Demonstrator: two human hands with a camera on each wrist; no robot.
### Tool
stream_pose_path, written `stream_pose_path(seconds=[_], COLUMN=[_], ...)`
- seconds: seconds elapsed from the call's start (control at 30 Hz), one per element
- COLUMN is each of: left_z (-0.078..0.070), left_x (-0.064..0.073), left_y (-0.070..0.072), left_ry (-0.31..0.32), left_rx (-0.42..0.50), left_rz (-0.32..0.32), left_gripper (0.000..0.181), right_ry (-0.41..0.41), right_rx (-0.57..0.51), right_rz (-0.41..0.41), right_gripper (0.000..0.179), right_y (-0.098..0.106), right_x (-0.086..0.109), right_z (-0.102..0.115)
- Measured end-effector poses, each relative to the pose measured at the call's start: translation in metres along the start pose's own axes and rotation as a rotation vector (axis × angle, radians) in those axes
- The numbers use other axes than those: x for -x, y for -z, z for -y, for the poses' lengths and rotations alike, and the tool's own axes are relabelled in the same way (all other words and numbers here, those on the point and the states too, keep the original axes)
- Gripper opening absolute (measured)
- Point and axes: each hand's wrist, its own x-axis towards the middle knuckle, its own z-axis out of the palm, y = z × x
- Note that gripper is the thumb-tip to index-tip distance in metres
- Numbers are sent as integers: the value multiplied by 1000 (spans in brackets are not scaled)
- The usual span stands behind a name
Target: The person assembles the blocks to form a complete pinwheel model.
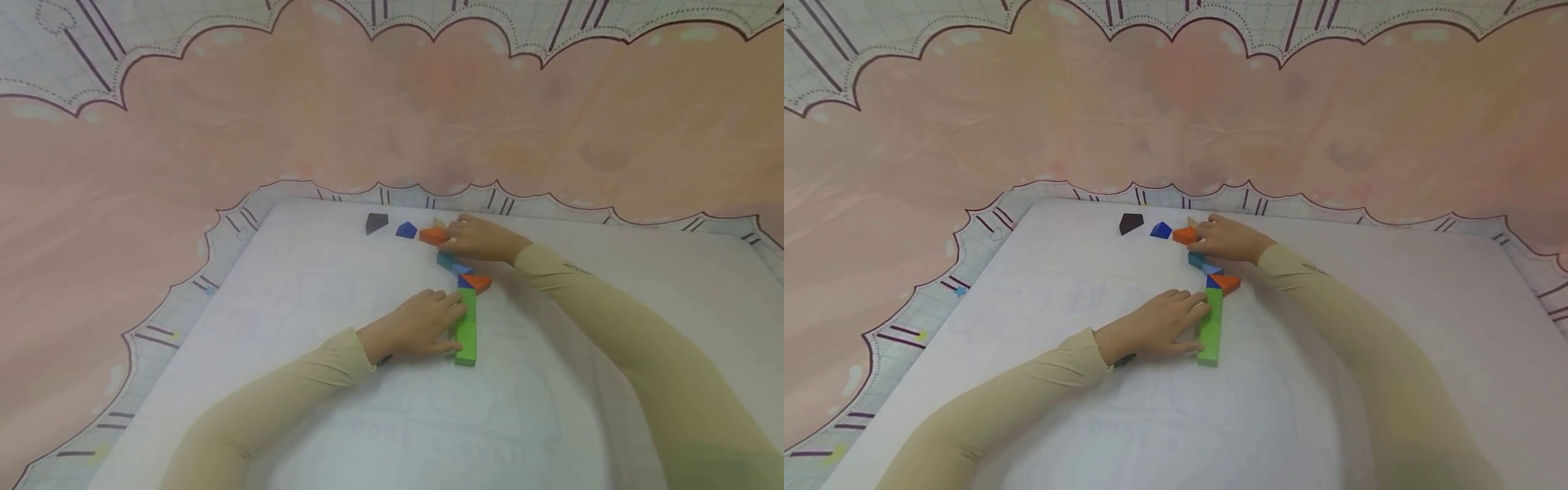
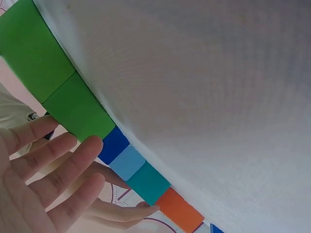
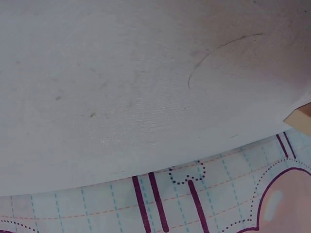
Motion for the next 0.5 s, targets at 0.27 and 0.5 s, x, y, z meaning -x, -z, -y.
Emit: stream_pose_path(seconds=[0.27, 0.5], left_z=[0, -1], left_x=[1, 1], left_y=[1, 2], left_ry=[5, 7], left_rx=[8, 10], left_rz=[4, 10], left_gripper=[57, 57], right_ry=[99, 100], right_rx=[22, 1], right_rz=[-80, -9], right_gripper=[34, 45], right_y=[-3, 0], right_x=[5, 14], right_z=[-2, -1])
